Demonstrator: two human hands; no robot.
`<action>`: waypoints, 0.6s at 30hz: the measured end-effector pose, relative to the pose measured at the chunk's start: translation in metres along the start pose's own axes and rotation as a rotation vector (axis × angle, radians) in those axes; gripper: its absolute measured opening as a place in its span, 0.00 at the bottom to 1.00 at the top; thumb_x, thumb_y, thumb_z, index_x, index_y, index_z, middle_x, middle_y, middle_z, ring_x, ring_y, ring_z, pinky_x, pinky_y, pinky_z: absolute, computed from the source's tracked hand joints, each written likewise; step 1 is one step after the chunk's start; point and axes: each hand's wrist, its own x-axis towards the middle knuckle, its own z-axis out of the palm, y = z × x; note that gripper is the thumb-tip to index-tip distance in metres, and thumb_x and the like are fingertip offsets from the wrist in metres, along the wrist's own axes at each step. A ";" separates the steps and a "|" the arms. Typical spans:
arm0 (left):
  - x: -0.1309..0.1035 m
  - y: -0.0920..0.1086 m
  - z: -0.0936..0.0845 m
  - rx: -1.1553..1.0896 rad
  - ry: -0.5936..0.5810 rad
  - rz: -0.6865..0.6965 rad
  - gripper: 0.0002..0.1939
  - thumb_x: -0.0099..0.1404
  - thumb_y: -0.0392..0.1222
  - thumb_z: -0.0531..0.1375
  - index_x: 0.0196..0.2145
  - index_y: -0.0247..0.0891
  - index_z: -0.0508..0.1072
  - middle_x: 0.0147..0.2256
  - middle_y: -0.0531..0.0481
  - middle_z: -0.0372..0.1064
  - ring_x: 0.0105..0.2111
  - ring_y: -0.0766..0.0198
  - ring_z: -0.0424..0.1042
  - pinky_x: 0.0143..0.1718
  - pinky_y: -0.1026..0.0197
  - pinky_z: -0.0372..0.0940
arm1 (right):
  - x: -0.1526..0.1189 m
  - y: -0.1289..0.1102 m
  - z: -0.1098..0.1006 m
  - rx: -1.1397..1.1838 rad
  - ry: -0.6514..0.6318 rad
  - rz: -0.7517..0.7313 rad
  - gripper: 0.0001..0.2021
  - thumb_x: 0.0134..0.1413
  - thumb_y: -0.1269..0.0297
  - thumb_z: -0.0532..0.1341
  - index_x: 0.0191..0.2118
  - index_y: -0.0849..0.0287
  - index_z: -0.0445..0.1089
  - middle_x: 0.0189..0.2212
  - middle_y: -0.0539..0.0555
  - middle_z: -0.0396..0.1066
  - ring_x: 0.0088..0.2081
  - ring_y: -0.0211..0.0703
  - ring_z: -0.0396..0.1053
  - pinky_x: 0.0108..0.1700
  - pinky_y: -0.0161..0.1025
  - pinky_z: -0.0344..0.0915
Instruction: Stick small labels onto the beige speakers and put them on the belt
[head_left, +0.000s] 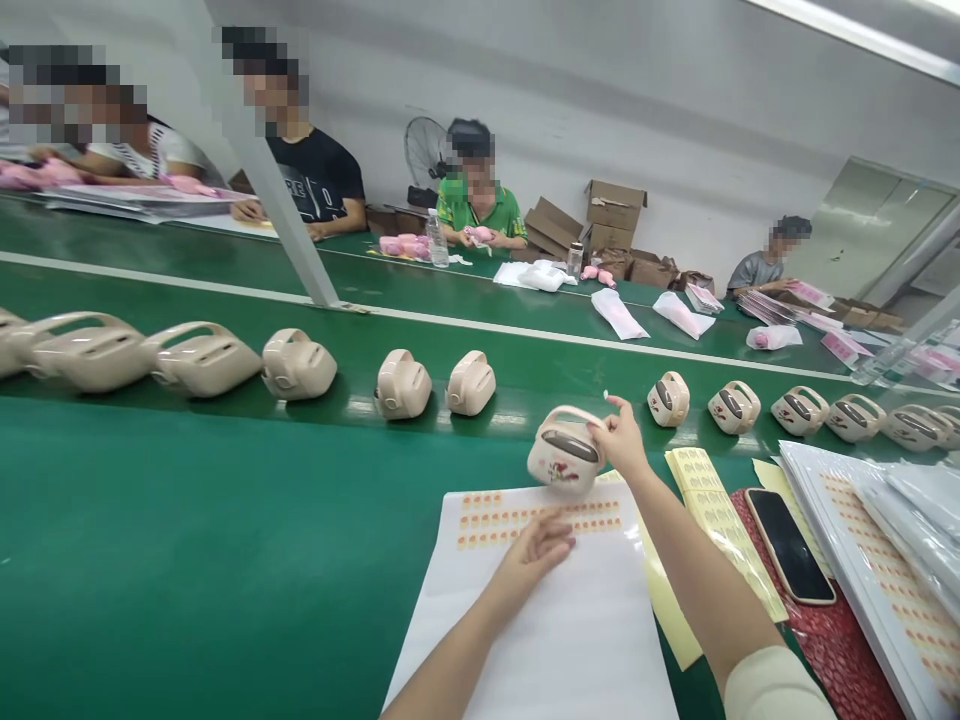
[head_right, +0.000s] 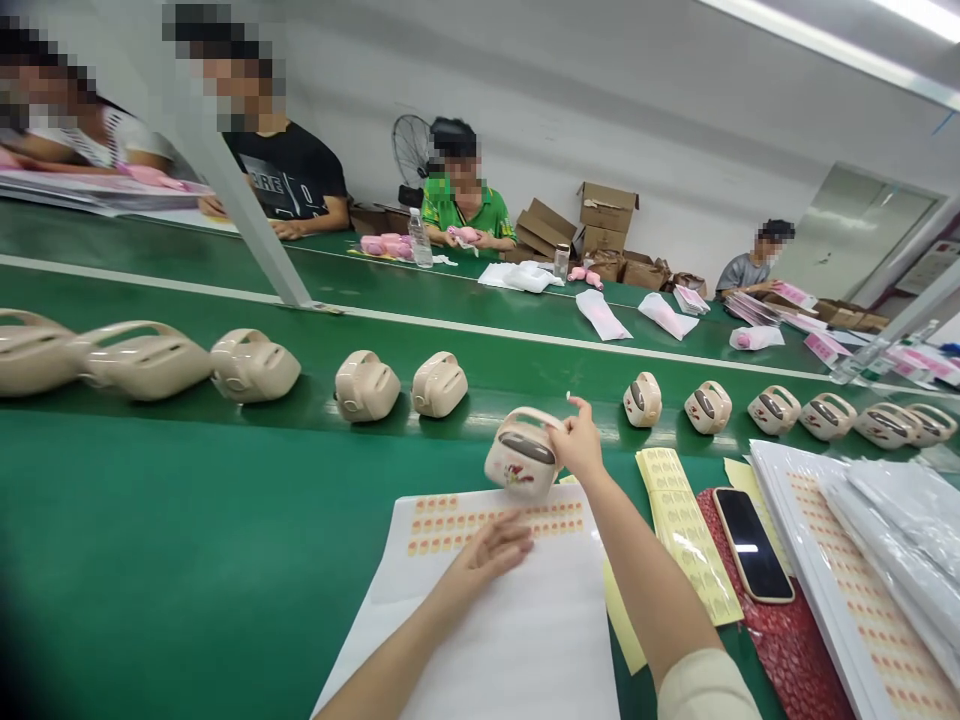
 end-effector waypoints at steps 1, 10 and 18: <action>0.002 -0.003 0.000 0.043 -0.031 -0.015 0.25 0.50 0.52 0.64 0.44 0.42 0.66 0.43 0.44 0.68 0.45 0.53 0.68 0.49 0.48 0.59 | 0.013 -0.003 0.003 -0.103 0.055 -0.015 0.28 0.43 0.67 0.57 0.53 0.60 0.51 0.20 0.42 0.60 0.28 0.41 0.64 0.35 0.37 0.60; 0.003 -0.013 0.003 0.133 -0.090 0.017 0.20 0.52 0.48 0.63 0.41 0.40 0.68 0.37 0.46 0.68 0.41 0.56 0.68 0.46 0.52 0.62 | 0.076 -0.008 0.019 -0.330 0.173 0.076 0.34 0.43 0.73 0.57 0.59 0.65 0.46 0.42 0.65 0.64 0.44 0.54 0.65 0.40 0.44 0.62; 0.001 -0.007 0.011 0.118 -0.122 0.066 0.14 0.57 0.45 0.59 0.40 0.39 0.69 0.36 0.45 0.70 0.40 0.56 0.69 0.44 0.53 0.62 | 0.069 -0.070 0.122 0.444 -0.231 0.164 0.44 0.45 0.66 0.61 0.63 0.57 0.32 0.47 0.60 0.63 0.42 0.48 0.68 0.38 0.41 0.66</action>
